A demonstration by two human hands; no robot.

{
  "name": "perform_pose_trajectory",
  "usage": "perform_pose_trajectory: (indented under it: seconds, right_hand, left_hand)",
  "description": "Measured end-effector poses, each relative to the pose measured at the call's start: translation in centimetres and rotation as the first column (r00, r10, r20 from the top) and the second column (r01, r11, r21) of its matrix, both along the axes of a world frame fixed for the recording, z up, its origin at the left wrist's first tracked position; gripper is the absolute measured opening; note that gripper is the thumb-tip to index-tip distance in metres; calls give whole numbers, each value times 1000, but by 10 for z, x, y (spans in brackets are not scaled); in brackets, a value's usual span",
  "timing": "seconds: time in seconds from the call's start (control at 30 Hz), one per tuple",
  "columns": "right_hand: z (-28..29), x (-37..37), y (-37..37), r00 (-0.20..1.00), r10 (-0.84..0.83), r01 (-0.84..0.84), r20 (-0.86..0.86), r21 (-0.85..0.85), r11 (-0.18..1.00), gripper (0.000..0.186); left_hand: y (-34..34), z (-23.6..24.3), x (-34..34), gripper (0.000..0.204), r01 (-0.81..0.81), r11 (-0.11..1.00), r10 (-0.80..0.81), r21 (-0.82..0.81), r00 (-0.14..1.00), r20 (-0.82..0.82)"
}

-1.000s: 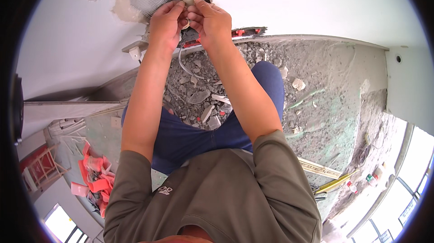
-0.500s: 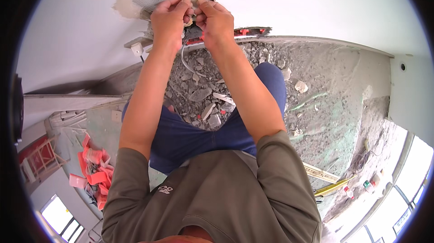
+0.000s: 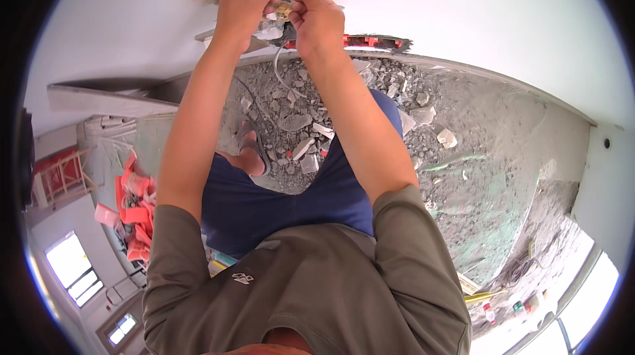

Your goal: Installing or repairing PVC pipes in a wall during a building renovation.

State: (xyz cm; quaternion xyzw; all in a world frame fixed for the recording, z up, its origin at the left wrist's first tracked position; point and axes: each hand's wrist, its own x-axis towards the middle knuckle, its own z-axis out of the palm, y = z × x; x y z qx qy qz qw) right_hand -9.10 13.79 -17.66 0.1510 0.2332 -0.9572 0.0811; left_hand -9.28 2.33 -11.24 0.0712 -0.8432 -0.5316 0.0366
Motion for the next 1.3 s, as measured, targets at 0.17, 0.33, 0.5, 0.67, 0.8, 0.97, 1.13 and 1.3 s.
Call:
perform_pose_trajectory:
  seconds: [0.17, 0.33, 0.5, 0.67, 0.8, 0.97, 1.13, 1.3]
  right_hand:
    - [10, -1, 7, 996, 63, -56, 62, -100, 993, 13]
    - [-7, -18, 12, 986, 144, -137, 86, -84, 987, 11]
    - [-4, -21, 16, 994, 86, -82, 68, -56, 995, 11]
    - [14, -13, 10, 991, -17, 4, 131, 96, 995, 13]
    - [9, -13, 13, 996, -45, 33, 83, 137, 990, 13]
    - [14, -7, 7, 996, -78, 60, 47, 296, 953, 15]
    - [34, 0, -18, 993, -109, 78, 38, 477, 875, 21]
    - [33, -3, -14, 990, -138, 132, -29, 527, 839, 20]
  left_hand:
    - [0, -8, -6, 25, -46, 997, 48, 70, 998, -35]
    - [-3, -25, -11, 18, -40, 995, 50, 93, 993, -110]
    - [-6, -14, -8, 22, 3, 980, -16, 197, 998, 64]
    - [-8, -24, -9, 12, -104, 827, 30, 553, 990, 141]
    - [-8, -37, -17, 7, -121, 595, -92, 794, 972, 217]
    - [-15, -47, -27, 7, -155, 496, -280, 855, 903, 326]
    - [-19, -44, -30, 12, 20, 556, -323, 831, 926, 194]
    - [-18, -26, -23, 25, 105, 585, -320, 804, 941, 109]
